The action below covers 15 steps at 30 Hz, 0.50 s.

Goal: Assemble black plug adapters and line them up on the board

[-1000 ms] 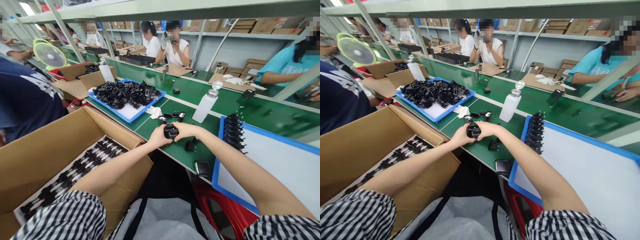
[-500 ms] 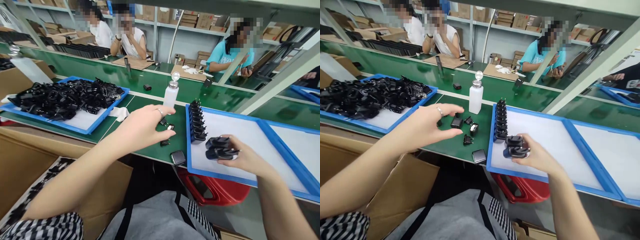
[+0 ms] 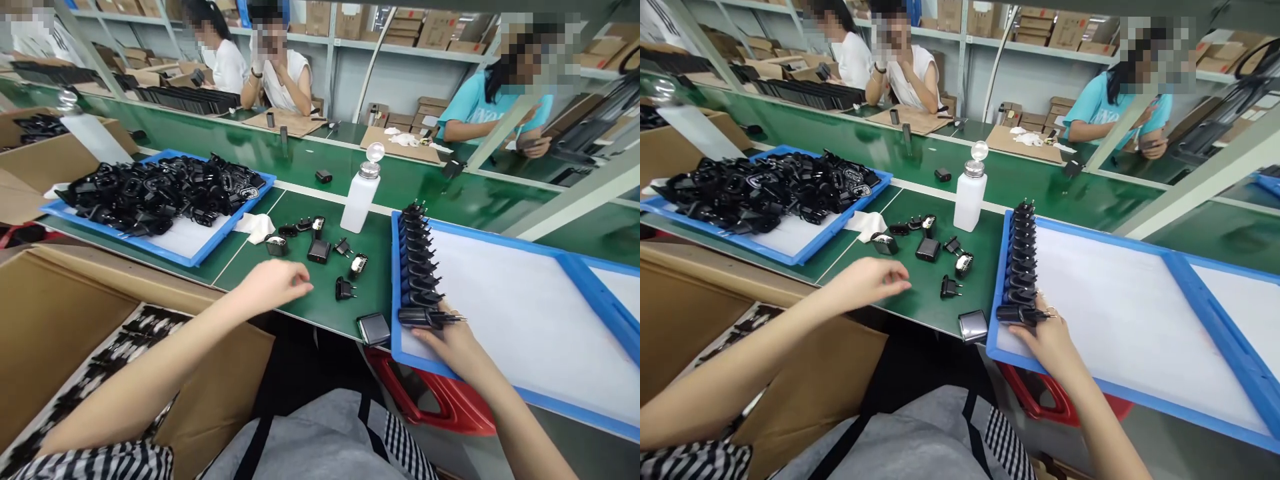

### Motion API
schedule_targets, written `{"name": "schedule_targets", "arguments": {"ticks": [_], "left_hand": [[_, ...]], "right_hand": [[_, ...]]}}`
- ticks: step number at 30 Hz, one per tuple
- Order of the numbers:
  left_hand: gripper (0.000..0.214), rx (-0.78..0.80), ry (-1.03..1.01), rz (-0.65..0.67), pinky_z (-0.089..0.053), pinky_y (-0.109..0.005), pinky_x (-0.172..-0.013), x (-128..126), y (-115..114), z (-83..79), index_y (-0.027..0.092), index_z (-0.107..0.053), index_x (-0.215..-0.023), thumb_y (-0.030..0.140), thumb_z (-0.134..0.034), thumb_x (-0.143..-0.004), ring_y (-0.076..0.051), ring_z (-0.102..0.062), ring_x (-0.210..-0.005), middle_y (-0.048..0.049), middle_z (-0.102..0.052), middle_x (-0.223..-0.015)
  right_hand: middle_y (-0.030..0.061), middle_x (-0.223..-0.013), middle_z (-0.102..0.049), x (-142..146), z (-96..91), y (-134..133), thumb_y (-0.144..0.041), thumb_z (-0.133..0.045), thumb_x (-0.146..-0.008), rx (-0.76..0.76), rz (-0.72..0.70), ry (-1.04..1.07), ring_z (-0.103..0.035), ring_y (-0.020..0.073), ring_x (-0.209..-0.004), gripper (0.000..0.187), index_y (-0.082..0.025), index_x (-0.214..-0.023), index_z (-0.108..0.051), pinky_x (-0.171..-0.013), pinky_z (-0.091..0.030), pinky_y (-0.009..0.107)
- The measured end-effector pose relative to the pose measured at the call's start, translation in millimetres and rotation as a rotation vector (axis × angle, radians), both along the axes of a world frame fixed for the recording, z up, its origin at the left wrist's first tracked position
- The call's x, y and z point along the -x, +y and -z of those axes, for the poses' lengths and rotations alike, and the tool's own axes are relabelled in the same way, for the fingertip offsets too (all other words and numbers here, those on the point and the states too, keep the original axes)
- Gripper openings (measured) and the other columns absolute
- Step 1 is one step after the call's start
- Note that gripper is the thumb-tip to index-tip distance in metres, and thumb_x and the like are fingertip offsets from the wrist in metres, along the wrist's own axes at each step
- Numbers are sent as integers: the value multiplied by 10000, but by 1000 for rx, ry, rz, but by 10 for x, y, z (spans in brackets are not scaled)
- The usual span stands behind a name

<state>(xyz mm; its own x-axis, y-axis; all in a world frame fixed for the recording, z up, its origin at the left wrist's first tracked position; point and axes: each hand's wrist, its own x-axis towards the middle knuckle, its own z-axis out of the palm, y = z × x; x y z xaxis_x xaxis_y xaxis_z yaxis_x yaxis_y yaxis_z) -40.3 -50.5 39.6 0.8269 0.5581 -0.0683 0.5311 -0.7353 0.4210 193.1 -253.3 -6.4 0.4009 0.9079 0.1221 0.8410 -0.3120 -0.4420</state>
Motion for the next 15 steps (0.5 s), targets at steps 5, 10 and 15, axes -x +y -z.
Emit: {"name": "schedule_targets", "arguments": {"ticks": [5, 10, 15], "left_hand": [[346, -82, -38, 431, -411, -286, -653, -344, -597, 133, 177, -525, -938, 413, -471, -690, -195, -535, -803, -52, -596, -892], [791, -317, -160, 490, -261, -377, -927, -798, -1136, 326, -8, -309, -1176, 569, -429, -649, -276, -240, -1165, -194, -344, -1222], [786, -328, 9, 471, -244, -447, -918, -926, -1361, 446, -35, -294, -1182, 547, -419, -668, -310, -188, -1180, -222, -341, -1213]], "right_hand": [[135, -818, -560, 83, -109, -62, -537, -311, -677, 162, 85, 15, -499, 317, -843, 429, -179, -811, -505, -716, -413, 435], [98, -691, -577, 89, -162, -142, -590, -301, -611, 174, 230, 75, -544, 282, -657, 401, -226, -639, -466, -577, -437, 388], [54, -569, -536, 35, -104, -147, -601, -286, -645, 101, 168, 2, -531, 228, -548, 380, -243, -559, -381, -481, -411, 326]]}}
